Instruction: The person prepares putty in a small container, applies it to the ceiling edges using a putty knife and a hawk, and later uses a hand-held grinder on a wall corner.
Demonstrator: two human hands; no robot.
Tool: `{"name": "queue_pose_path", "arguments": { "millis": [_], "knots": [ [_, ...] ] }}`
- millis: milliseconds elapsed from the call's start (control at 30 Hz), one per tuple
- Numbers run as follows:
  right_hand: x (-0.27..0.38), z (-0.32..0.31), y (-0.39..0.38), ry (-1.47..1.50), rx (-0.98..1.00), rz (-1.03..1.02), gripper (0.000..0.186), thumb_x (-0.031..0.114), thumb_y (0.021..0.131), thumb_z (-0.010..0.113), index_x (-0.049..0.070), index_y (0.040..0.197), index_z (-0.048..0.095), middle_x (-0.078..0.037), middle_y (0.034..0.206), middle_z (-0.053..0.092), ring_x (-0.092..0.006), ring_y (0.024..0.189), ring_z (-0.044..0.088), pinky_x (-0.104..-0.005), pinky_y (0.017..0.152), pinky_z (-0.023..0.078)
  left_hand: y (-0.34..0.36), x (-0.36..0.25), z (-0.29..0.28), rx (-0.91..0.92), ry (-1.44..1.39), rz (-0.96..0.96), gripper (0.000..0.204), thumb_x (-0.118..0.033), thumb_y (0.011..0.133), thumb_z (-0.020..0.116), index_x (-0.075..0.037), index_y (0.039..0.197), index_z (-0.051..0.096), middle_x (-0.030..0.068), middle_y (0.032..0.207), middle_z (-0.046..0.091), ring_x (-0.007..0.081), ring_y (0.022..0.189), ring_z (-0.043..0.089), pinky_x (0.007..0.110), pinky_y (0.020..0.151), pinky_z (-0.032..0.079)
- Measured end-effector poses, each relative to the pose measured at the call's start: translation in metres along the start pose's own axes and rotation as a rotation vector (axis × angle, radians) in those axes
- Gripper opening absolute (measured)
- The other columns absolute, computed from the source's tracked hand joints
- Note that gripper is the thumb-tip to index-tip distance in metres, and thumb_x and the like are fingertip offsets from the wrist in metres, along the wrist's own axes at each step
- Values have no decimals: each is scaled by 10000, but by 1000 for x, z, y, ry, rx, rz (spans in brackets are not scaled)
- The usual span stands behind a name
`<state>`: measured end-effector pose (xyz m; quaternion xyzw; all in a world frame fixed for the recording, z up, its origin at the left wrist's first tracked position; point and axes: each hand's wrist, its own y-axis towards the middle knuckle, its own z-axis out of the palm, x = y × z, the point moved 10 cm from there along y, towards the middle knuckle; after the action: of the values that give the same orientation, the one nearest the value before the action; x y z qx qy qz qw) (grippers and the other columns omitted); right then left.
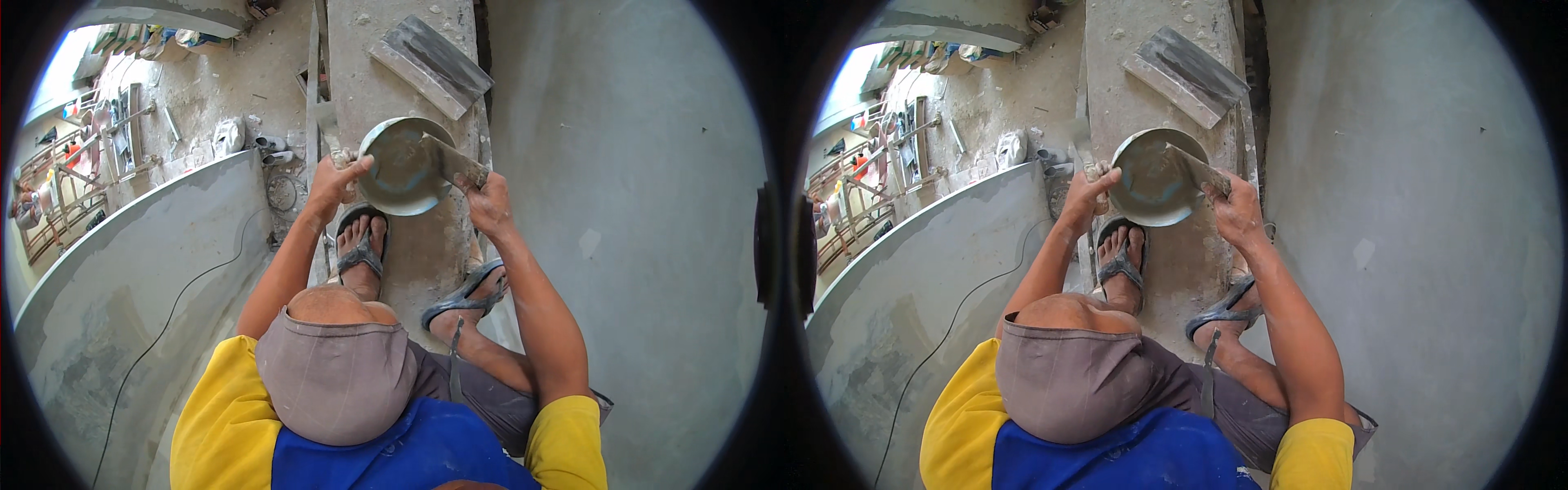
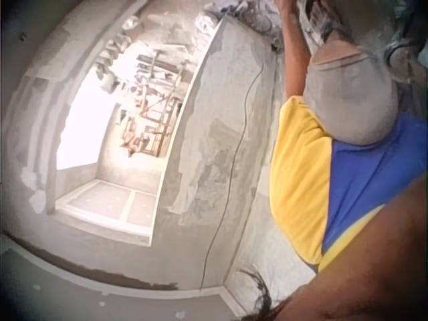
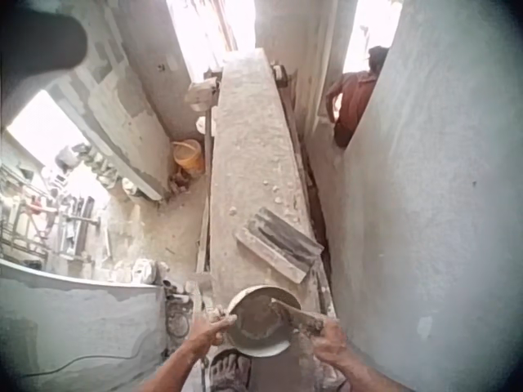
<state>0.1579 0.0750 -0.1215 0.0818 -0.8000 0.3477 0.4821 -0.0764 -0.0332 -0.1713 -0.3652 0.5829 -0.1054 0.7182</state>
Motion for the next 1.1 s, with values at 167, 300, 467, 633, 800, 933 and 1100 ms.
{"name": "queue_pose_path", "arguments": {
  "millis": [167,300,467,633,800,933,1100],
  "knots": [
    [29,-5,-7,-88,-61,-336,313,4,873,528,38,1156,658,-159,1098,683,-288,1018,650,-364,917,483,-17,-30,18,91,74,-20,370,-257,776,801,-39,1004,608,-33,783,559,36,646,487,207,533,366],
    [39,-2,-5,-218,-148,-508,390,-28,816,478,41,1152,662,-176,1141,664,-333,1072,631,-381,947,483,-23,-55,28,74,124,115,435,-185,758,823,-50,1086,572,-48,768,542,13,579,441,174,447,290],
    [17,16,0,-168,-154,-440,333,-2,864,510,35,1156,665,-190,1134,670,-325,1058,652,-366,906,499,-24,-61,44,130,33,155,474,-153,782,811,-69,1141,511,-57,780,527,15,556,417,179,456,291],
    [-2,41,-14,-105,-186,-316,309,4,864,535,22,1144,663,-205,1100,677,-318,1029,668,-351,865,509,-29,-55,47,113,-30,213,456,-121,798,797,-71,1133,491,-52,804,528,13,572,423,178,459,290],
    [-44,66,-22,182,-175,109,204,78,892,595,42,1074,680,-174,867,685,-223,725,647,-354,668,483,-33,-54,49,114,-91,220,403,-94,810,779,-60,1091,492,-44,812,525,15,605,441,173,470,295],
    [-55,85,-25,169,-161,131,210,130,906,606,38,1080,678,-133,835,684,-137,708,583,-350,627,456,-32,-59,48,91,-105,309,389,-86,808,777,-58,1071,491,-40,829,523,18,594,431,173,467,299],
    [-28,100,-25,754,-204,15,291,117,929,613,13,1201,617,-55,1064,680,-143,948,602,-306,834,469,-30,-43,36,38,-101,221,351,-90,814,774,-36,1068,538,-16,919,612,54,817,562,201,707,464]
  ]
}}
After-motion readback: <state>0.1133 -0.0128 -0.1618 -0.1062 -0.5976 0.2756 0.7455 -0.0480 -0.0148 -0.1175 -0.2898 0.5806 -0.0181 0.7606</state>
